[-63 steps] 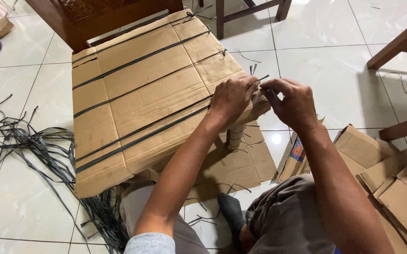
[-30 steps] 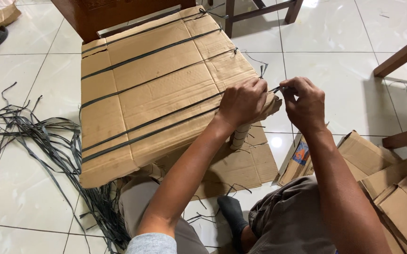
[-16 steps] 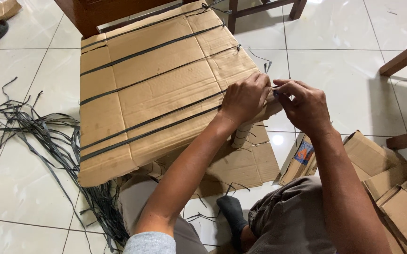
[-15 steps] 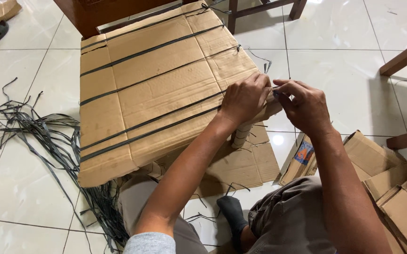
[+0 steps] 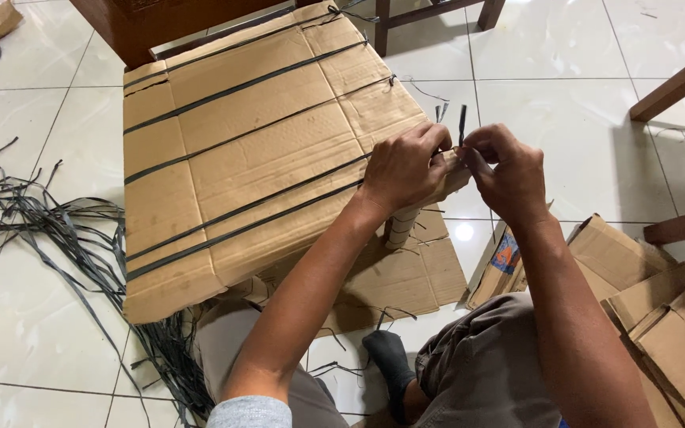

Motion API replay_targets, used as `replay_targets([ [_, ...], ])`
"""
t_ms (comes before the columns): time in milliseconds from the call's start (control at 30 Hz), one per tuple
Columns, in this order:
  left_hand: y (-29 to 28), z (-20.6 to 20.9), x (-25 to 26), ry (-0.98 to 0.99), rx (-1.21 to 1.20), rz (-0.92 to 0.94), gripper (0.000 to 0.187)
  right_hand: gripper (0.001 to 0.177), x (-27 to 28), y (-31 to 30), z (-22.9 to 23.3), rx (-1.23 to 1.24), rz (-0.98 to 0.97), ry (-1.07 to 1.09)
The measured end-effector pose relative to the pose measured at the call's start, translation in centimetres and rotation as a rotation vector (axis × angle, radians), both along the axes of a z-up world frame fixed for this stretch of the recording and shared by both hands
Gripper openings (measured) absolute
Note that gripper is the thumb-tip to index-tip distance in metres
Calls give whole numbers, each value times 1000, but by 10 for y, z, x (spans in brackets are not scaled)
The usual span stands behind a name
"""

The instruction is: Wrapping a wooden chair with cardboard and securing it with plastic straps for protection.

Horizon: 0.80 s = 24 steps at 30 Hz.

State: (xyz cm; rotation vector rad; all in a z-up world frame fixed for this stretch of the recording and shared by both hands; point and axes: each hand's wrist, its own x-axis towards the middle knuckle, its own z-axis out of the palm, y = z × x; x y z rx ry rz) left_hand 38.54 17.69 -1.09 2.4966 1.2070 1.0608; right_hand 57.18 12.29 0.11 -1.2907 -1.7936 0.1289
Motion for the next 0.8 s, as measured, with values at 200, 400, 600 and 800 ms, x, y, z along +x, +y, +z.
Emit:
replay_targets([
  [200, 10, -13, 4, 3, 239, 58, 15, 19, -10, -4, 12, 40, 20, -176],
  [400, 10, -14, 1, 41, 349, 93, 18, 14, -7, -2, 6, 41, 37, -242],
  [600, 13, -16, 1, 34, 277, 57, 19, 15, -7, 4, -5, -125, 92, -39],
  [800, 6, -2, -1, -60, 170, -26, 25, 23, -20, 0, 7, -329, 128, 298],
])
